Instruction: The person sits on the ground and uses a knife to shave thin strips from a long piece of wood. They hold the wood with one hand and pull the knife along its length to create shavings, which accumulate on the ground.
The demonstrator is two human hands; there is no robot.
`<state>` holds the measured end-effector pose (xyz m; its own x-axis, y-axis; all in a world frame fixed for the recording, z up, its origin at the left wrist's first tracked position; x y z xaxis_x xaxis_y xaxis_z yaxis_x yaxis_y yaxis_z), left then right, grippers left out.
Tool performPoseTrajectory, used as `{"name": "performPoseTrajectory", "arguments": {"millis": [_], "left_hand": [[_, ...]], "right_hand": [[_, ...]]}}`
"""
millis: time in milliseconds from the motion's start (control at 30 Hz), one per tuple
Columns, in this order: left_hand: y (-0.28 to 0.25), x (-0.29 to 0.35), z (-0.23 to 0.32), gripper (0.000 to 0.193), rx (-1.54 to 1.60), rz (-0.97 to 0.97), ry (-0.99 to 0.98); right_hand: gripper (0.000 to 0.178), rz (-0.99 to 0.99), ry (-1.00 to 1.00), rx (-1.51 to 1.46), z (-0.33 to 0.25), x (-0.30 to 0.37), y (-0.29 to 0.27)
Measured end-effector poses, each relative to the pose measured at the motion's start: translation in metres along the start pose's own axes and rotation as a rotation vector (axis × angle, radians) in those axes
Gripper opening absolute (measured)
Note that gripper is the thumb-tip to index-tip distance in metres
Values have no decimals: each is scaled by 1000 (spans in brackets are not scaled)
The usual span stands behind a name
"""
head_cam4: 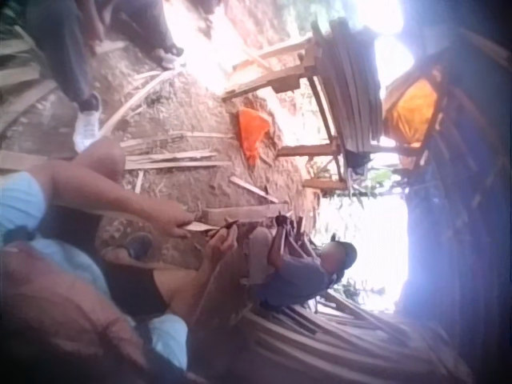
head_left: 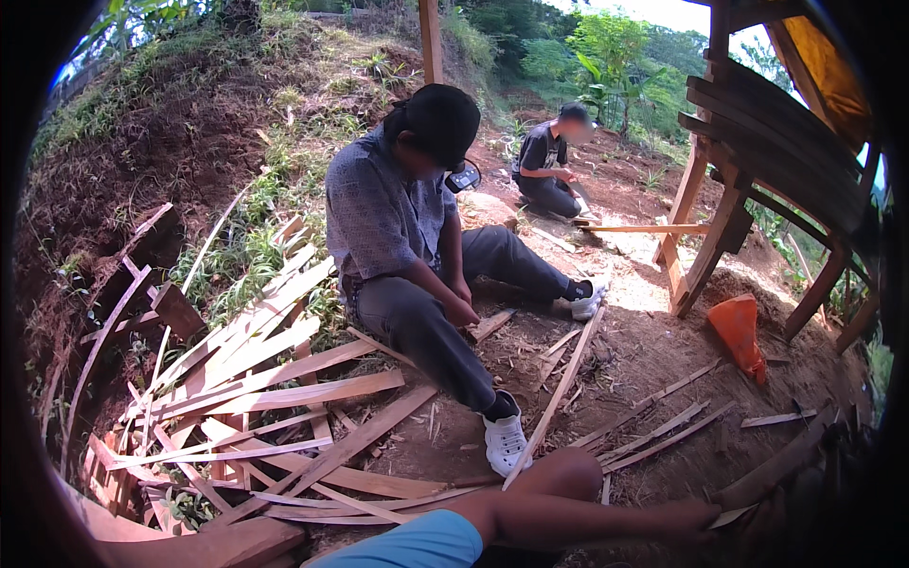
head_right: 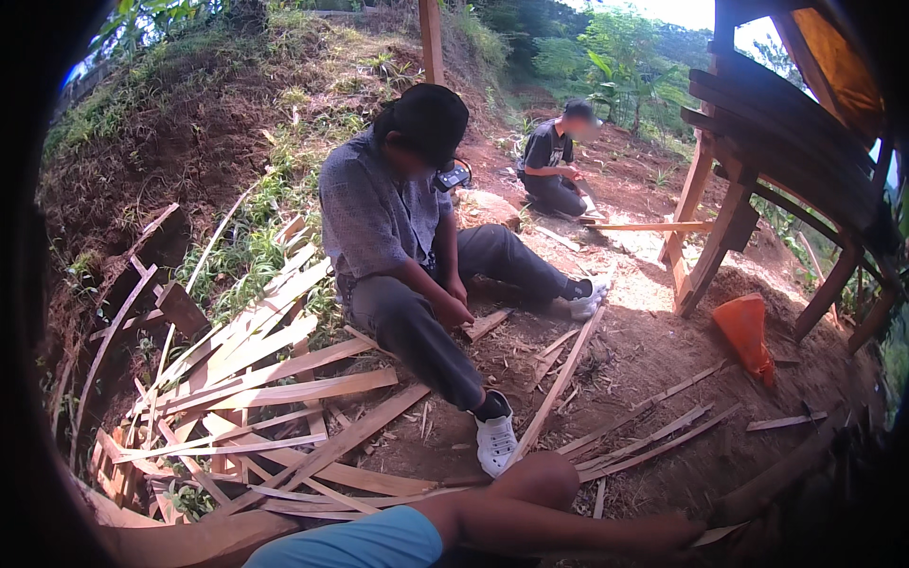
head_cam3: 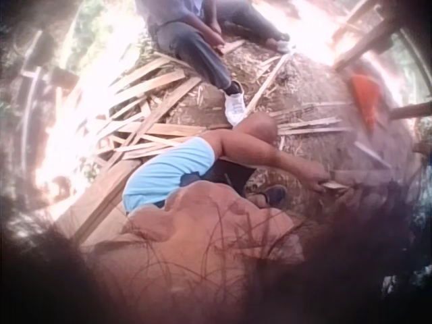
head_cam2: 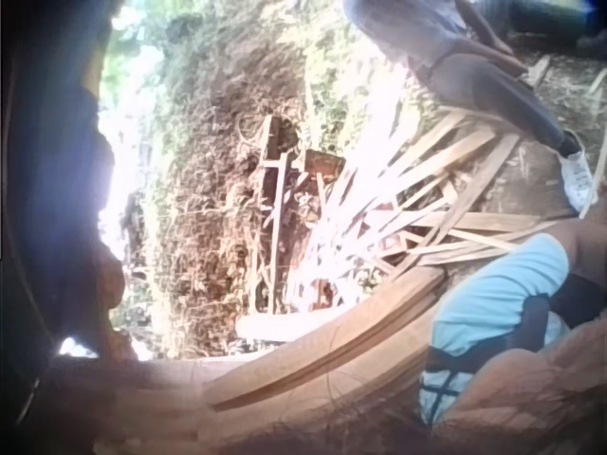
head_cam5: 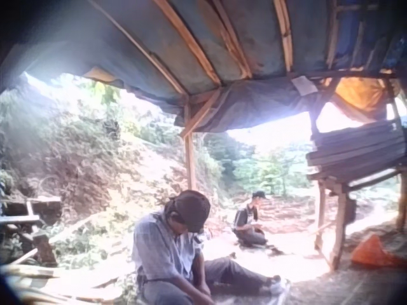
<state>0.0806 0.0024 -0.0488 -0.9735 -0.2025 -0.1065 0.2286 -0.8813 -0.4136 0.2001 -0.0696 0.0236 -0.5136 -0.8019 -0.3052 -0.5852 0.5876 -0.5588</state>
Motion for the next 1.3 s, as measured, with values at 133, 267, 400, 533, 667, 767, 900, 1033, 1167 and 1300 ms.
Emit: {"name": "performPoseTrajectory", "arguments": {"millis": [133, 267, 400, 533, 667, 767, 900, 1033, 1167, 1300], "left_hand": [[-1, -1, 3, 37, -28, -23, 8], [-7, 4, 14, 36, -8, -59, -7], [-4, 6, 13, 35, -36, -54, -35], [-5, 7, 12, 34, -14, 1, -47], [-2, 3, 5, 33, 18, -25, -17], [-3, 2, 5, 34, 25, -49, -26], [-1, 1, 3, 34, 26, -72, -17], [-3, 5, 8, 34, -6, -42, -39], [-2, 5, 8, 35, -27, -9, -41], [-9, 10, 18, 35, 24, -68, -106]], "right_hand": [[30, -20, 78, -6, 16, 1, -1], [29, 441, -622, 565, 35, 13, -9], [28, 204, -757, 692, 38, 13, 2], [27, 69, -834, 782, 21, 12, 9], [28, 15, -675, 670, 26, 7, 12], [28, -20, -476, 513, 35, 2, 11], [28, -35, -211, 272, 45, -2, 11], [29, -40, -95, 164, 51, -1, 11], [29, -45, -46, 114, 56, 0, 13], [29, -42, -25, 89, 62, 5, 6]]}}
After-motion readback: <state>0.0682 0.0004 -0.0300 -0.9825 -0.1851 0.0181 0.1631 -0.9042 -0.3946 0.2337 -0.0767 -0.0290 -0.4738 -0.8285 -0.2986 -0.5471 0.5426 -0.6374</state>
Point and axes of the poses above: each hand's wrist, its own x-axis away from the middle knuckle, its own y-axis out of the palm, z = x × y, the point moved 7 cm from there along -x, towards the middle knuckle, and after that the axes turned 4 degrees about -z, right-handed, at the moved point
